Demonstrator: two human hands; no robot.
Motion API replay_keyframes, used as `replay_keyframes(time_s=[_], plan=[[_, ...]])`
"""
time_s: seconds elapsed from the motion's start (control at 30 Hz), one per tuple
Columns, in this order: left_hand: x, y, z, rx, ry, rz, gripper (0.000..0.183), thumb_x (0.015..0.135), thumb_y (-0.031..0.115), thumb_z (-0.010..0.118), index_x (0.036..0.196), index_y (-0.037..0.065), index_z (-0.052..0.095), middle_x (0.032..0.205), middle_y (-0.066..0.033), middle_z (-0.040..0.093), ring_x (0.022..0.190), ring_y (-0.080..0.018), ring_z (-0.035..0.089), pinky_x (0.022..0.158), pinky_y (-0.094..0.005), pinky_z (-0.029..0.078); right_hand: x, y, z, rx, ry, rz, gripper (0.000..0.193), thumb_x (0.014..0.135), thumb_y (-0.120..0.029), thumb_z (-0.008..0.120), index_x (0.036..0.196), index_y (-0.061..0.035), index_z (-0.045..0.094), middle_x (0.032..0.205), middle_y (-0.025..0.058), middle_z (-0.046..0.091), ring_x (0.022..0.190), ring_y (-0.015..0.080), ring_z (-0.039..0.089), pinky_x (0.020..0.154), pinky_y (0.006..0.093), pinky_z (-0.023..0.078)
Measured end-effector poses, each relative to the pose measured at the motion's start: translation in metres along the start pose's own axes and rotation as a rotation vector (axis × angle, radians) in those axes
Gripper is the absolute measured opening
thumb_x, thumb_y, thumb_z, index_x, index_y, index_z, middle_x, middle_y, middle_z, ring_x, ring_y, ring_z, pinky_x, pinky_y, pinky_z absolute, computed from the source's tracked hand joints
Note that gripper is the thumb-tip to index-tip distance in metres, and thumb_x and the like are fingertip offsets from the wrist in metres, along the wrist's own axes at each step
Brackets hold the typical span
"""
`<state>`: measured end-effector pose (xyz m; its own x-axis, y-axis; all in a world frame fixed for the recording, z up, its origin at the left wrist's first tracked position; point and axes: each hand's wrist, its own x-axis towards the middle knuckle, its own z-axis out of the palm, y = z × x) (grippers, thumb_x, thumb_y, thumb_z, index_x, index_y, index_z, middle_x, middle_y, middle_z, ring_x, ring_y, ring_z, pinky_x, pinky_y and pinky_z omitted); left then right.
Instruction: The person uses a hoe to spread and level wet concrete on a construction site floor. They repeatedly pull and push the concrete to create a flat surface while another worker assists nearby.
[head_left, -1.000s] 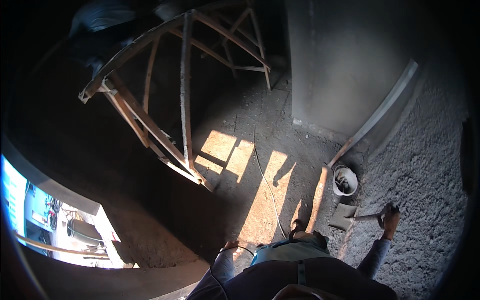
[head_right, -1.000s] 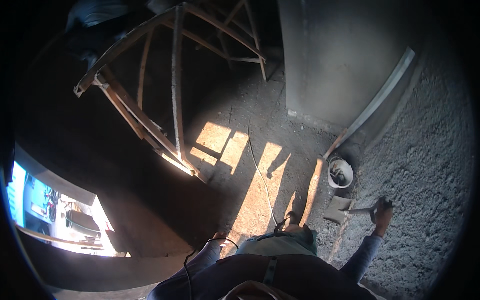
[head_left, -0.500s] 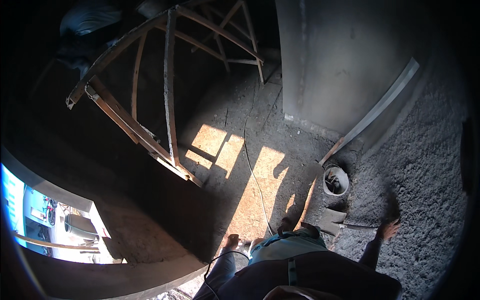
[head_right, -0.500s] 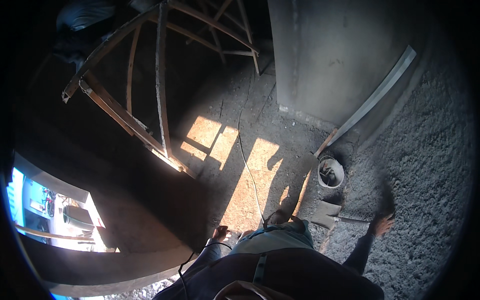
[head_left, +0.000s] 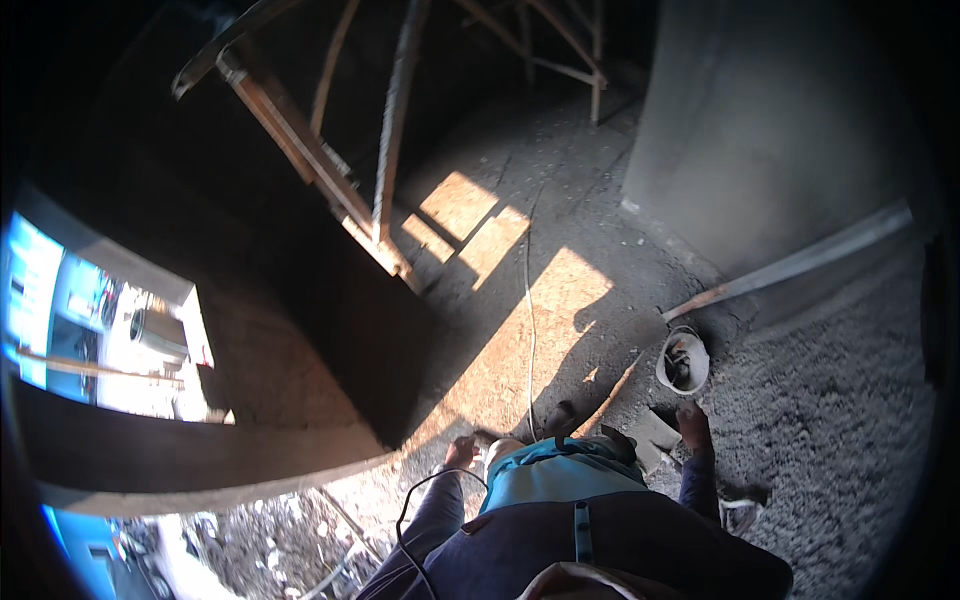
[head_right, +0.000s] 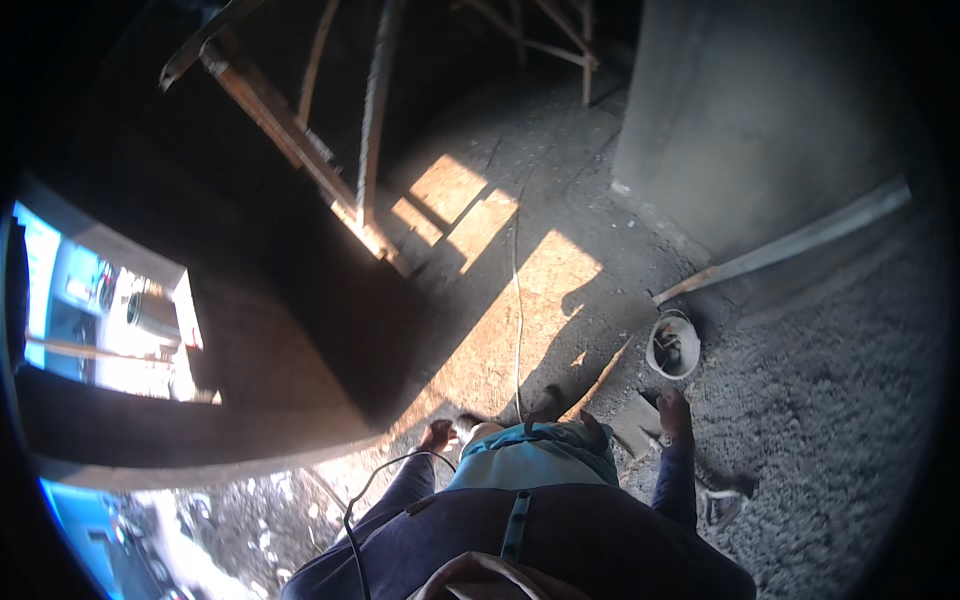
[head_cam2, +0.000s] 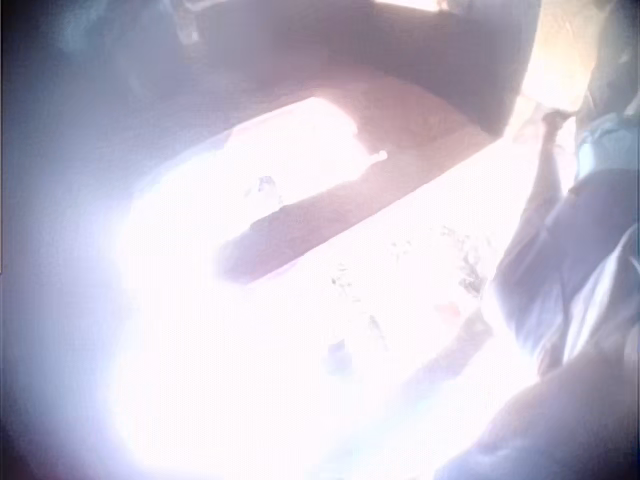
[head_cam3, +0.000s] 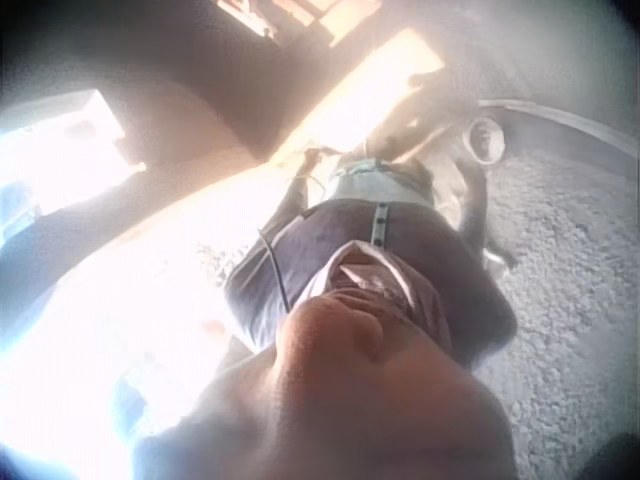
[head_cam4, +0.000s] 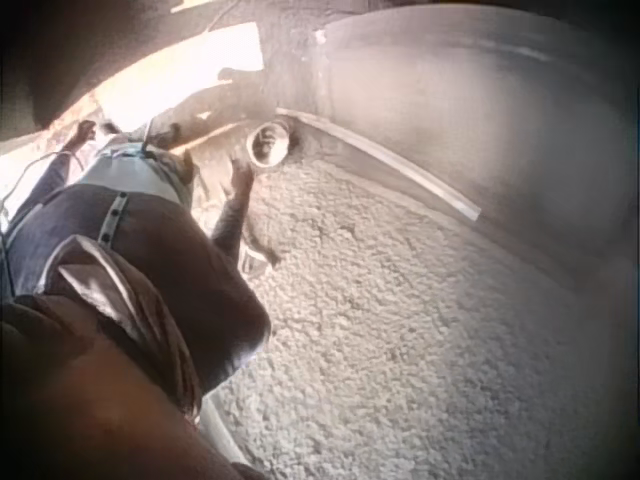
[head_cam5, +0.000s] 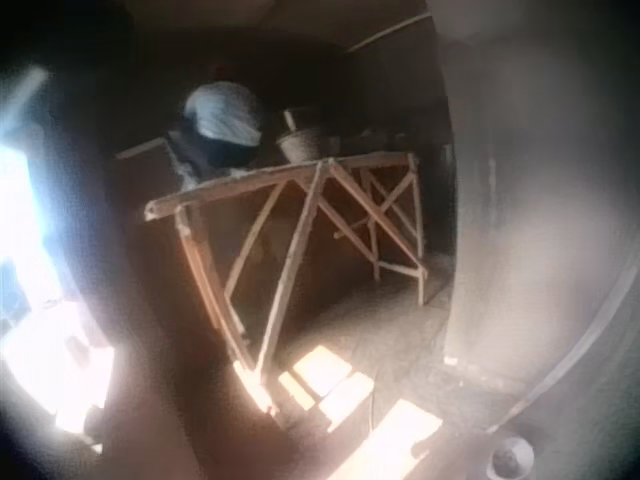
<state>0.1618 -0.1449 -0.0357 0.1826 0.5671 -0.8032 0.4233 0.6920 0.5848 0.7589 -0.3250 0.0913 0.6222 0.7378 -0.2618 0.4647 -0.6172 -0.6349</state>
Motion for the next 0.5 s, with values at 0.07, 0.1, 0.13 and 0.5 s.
replay_keyframes(time_s=[0.07,0.1,0.13,0.5], plan=[[-0.014,0.021,0.021,-0.066,0.097,0.009,0.044,0.106,0.038,0.052,0.136,0.005,0.057,0.106,-0.0187,0.071,0.089,-0.0274,0.075,0.071,-0.0407,0.059,0.018,0.029,0.016,-0.172,-0.167,-0.073,0.03,0.09,-0.021,0.061,0.11,0.002,0.064,0.096,0.0217,0.071,0.101,0.0378,0.07,0.088,0.0465,0.055],[-0.024,0.011,0.015,-0.081,0.159,0.081,0.045,0.107,0.038,0.051,0.136,0.004,0.056,0.105,-0.0186,0.071,0.089,-0.0272,0.075,0.07,-0.0399,0.059,0.026,0.025,0.037,-0.221,-0.26,-0.055,0.028,0.087,-0.025,0.059,0.099,-0.0034,0.072,0.1,0.02,0.074,0.099,0.0347,0.072,0.086,0.045,0.055],[-0.033,0.012,0.016,-0.131,0.174,0.09,0.044,0.107,0.037,0.052,0.136,0.005,0.057,0.106,-0.0176,0.072,0.089,-0.0272,0.075,0.071,-0.0393,0.059,0.029,0.028,0.053,-0.172,-0.378,0.015,0.028,0.087,-0.026,0.06,0.1,-0.0032,0.071,0.099,0.0195,0.074,0.096,0.0327,0.073,0.084,0.0446,0.056],[-0.168,-0.201,0.04,-0.747,0.626,-0.364,0.037,0.105,0.031,0.052,0.134,0.008,0.056,0.101,-0.0137,0.073,0.082,-0.0227,0.075,0.063,-0.0348,0.058,0.039,-0.165,0.275,-0.067,-0.86,-0.013,0.025,0.097,-0.023,0.058,0.101,-0.0029,0.071,0.091,0.0155,0.074,0.076,0.0243,0.073,0.063,0.0399,0.056]])
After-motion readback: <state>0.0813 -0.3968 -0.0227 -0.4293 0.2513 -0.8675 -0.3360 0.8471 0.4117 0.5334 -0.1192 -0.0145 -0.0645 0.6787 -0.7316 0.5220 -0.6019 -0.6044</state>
